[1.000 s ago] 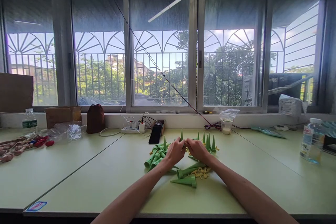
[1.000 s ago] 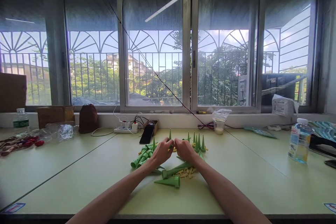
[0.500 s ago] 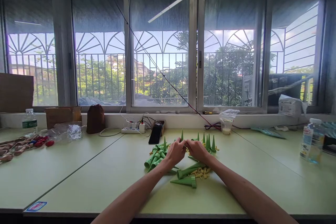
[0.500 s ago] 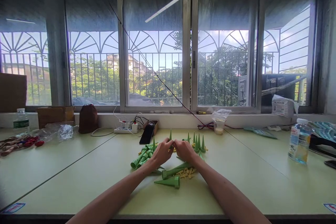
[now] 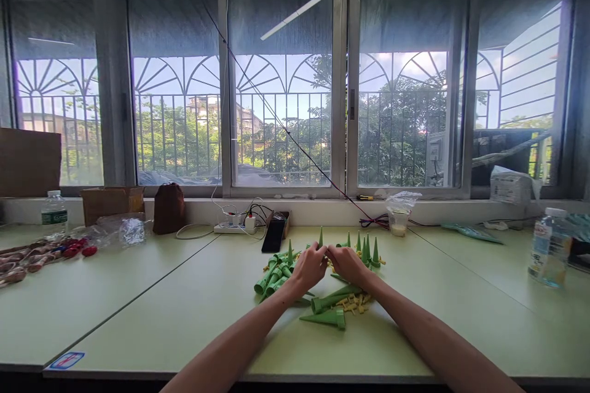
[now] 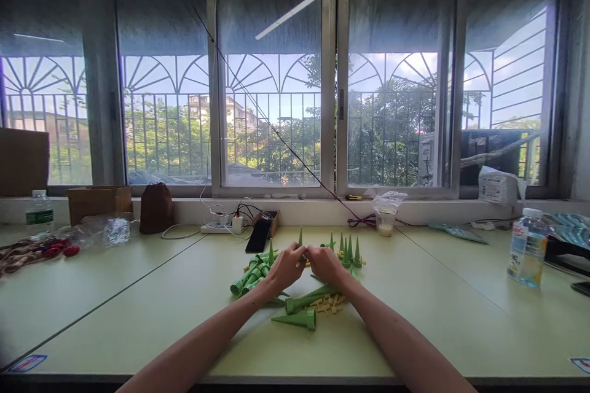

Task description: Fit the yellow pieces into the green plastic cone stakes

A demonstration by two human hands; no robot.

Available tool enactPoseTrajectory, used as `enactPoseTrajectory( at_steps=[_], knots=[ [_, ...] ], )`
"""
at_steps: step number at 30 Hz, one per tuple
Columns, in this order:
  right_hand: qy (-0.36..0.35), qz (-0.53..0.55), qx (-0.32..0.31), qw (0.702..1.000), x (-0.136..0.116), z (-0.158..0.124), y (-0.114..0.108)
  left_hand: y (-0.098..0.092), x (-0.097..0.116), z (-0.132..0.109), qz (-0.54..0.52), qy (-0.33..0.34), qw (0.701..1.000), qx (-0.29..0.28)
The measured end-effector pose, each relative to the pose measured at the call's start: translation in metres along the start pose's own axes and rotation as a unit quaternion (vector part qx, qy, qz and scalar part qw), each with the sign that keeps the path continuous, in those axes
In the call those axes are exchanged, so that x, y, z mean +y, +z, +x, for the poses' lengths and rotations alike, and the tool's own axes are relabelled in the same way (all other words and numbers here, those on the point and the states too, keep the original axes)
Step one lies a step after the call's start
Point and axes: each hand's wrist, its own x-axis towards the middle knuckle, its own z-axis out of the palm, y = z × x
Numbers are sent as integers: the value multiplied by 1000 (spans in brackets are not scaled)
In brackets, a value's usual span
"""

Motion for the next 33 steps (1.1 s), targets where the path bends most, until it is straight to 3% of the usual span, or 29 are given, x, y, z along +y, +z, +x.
enactPoseTrajectory(
  at_steps=[18,33],
  knots=[
    [5,63,-27,998,-11,3,-12,5,-11,7,-45,-28,999,9],
    [21,30,-18,999,0,2,-2,1,-6,4,-56,-5,998,-8]
  ],
)
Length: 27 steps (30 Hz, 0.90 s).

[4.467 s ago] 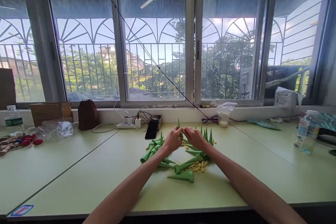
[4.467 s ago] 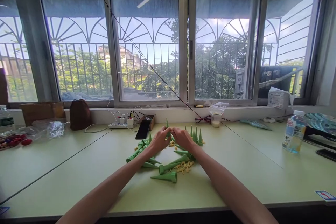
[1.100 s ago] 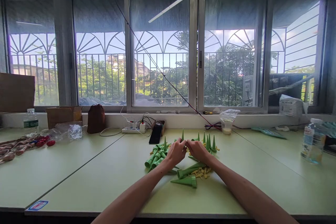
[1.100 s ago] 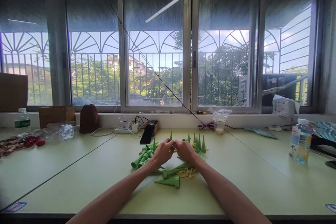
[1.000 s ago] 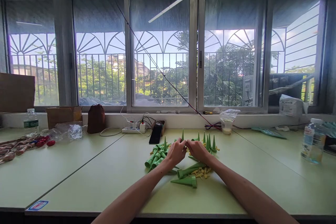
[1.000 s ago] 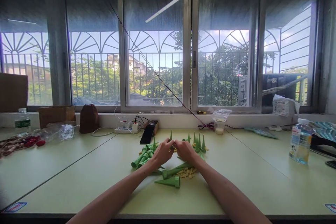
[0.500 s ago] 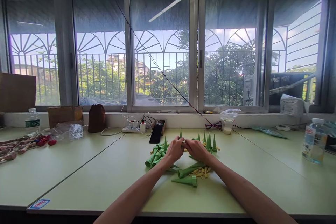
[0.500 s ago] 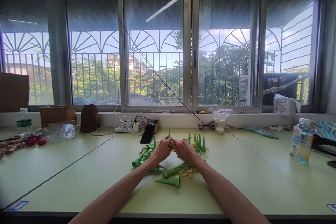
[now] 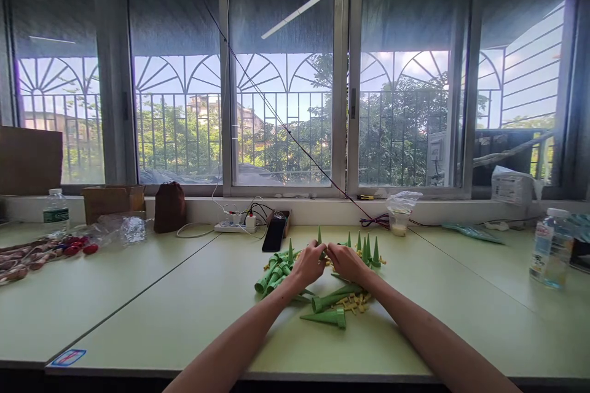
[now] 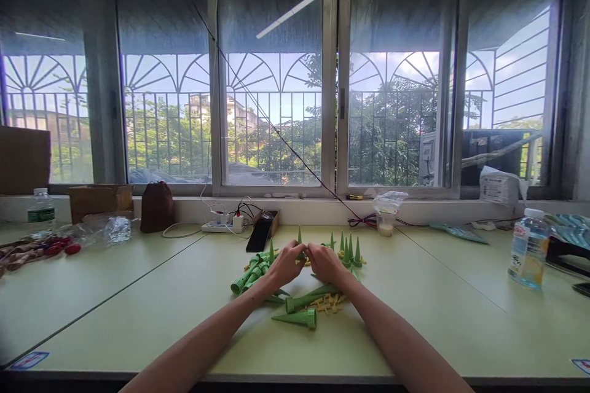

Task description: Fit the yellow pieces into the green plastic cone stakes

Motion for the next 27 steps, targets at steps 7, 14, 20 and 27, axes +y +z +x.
enactPoseTrajectory(
  at_steps=[7,14,20,27],
  knots=[
    [-15,16,3,1000,0,0,-4,3,-2,0,-12,6,1000,9],
    [-4,23,-2,1000,-2,0,-6,3,-2,0,-21,6,1000,13],
    [8,8,-11,1000,0,0,-3,4,-2,0,-30,3,1000,5],
    [18,34,-4,999,5,0,7,8,-2,1,-18,-4,1000,-5]
  ],
)
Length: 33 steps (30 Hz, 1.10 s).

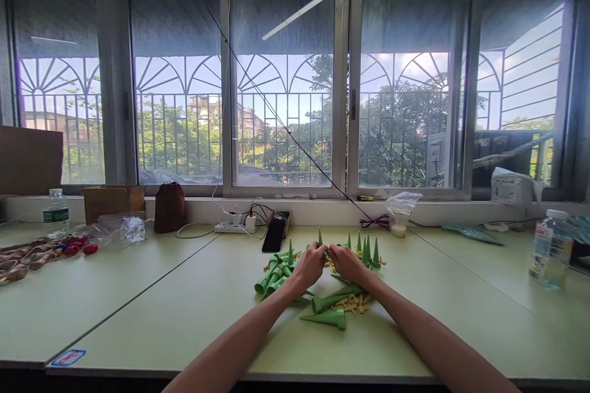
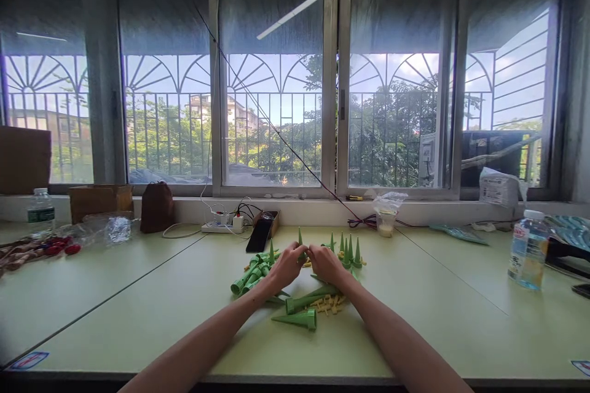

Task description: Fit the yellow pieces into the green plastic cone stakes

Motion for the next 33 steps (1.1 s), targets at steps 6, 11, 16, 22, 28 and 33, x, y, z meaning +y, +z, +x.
enactPoseTrajectory(
  at_steps=[6,11,16,22,28,33],
  knots=[
    [-1,-17,-10,1000,1,0,2,-1,1,-1,2,-8,1000,-1],
    [-3,-27,-7,1000,0,0,-1,-1,1,-1,-17,1,1000,2],
    [-5,-29,-7,1000,-2,-1,-4,0,-1,-1,-30,5,1000,0],
    [-5,-18,-3,1000,-3,-1,-5,1,-2,1,-34,6,999,6],
    [-5,33,28,999,-3,1,-3,-1,-1,1,-25,-14,999,16],
    [-14,50,36,998,-5,1,-4,0,-2,2,-25,-28,999,16]
  ],
)
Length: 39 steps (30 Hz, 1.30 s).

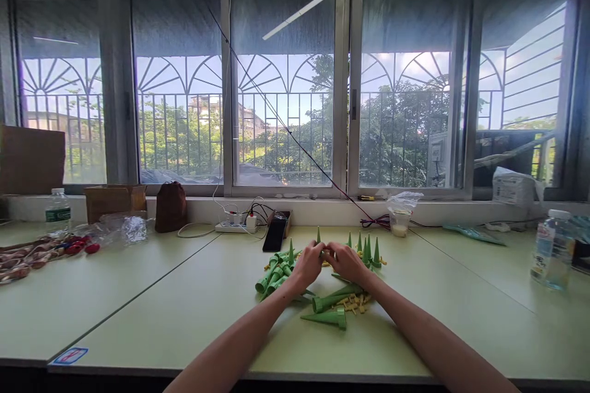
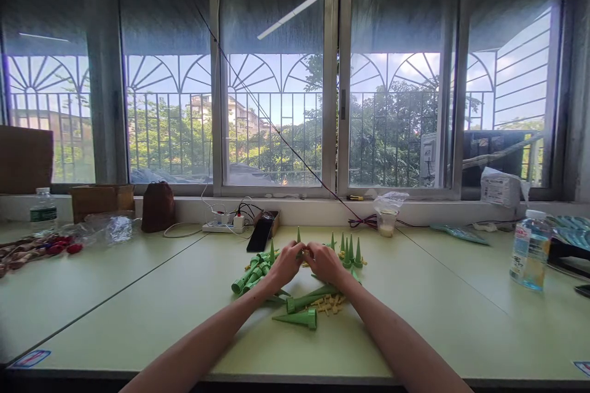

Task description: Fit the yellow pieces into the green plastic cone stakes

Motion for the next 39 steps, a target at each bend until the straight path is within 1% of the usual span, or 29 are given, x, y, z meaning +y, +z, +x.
enactPoseTrajectory(
  at_steps=[9,17,23,30,39],
  knots=[
    [-16,-35,-21,999,2,1,1,3,-4,1,0,7,1000,6],
    [-14,-52,-28,998,3,-1,-1,5,-3,1,-3,3,1000,12],
    [-11,-71,-31,997,4,0,-1,7,-3,0,-15,-2,1000,-12],
    [-3,-82,-22,996,2,0,-2,8,-2,-2,-24,15,1000,-12],
    [-10,-77,5,997,9,2,4,8,-3,-3,-48,33,998,-9]
  ],
)
